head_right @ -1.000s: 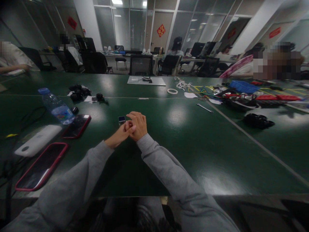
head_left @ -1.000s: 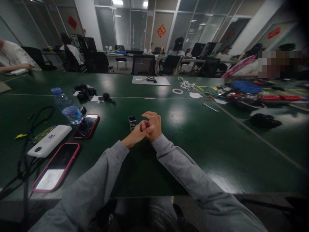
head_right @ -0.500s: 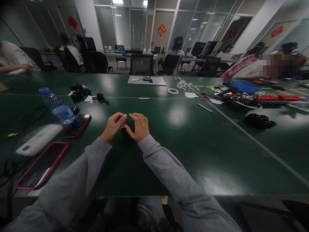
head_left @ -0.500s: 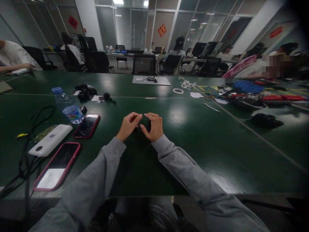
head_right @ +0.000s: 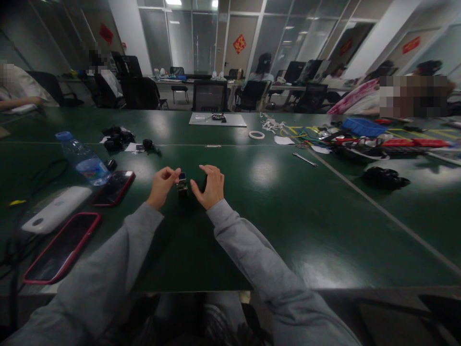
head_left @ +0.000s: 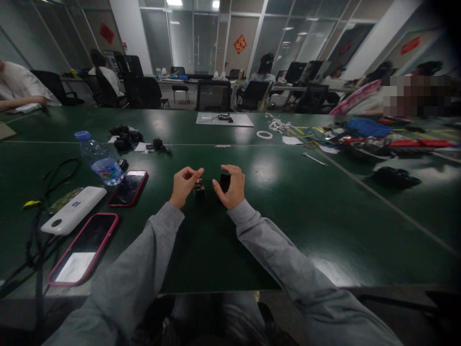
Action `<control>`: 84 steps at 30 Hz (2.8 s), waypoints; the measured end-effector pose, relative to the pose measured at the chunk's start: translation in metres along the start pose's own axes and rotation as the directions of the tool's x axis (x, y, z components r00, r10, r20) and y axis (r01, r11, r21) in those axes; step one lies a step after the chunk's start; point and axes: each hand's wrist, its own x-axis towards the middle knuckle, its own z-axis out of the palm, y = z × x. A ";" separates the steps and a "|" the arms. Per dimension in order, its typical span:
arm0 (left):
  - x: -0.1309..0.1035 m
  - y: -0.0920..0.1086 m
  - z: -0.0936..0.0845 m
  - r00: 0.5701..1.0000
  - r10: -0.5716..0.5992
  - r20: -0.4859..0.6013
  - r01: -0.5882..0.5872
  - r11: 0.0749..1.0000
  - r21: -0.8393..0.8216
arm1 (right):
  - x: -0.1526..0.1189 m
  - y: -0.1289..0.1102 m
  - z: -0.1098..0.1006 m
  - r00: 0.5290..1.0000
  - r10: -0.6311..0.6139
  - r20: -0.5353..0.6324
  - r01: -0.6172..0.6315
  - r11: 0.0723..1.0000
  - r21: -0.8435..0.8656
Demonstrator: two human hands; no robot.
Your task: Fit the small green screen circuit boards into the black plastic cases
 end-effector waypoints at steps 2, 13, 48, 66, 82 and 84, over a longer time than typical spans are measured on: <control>-0.001 0.001 0.001 0.996 -0.018 0.089 0.019 1.000 -0.006 | 0.000 0.000 0.001 1.000 0.009 -0.007 -0.009 1.000 0.006; -0.022 0.007 0.023 0.860 -0.083 0.504 0.081 0.996 0.026 | -0.004 0.006 0.008 0.996 0.051 -0.071 -0.047 0.998 0.053; -0.018 0.009 0.019 0.914 -0.094 0.394 0.126 0.991 -0.056 | -0.007 0.008 0.014 0.959 0.268 0.092 -0.283 0.923 0.262; -0.014 0.006 0.012 0.947 -0.011 0.322 0.009 1.000 0.009 | 0.002 0.010 0.005 0.983 0.159 0.088 -0.170 0.976 0.137; 0.019 -0.024 -0.019 0.992 -0.012 -0.125 0.012 1.000 -0.002 | 0.006 0.026 0.000 0.960 0.278 0.033 -0.279 0.941 0.193; 0.019 -0.029 -0.022 0.990 -0.026 -0.137 0.027 1.000 0.003 | 0.005 0.027 0.001 0.958 0.285 0.035 -0.286 0.938 0.196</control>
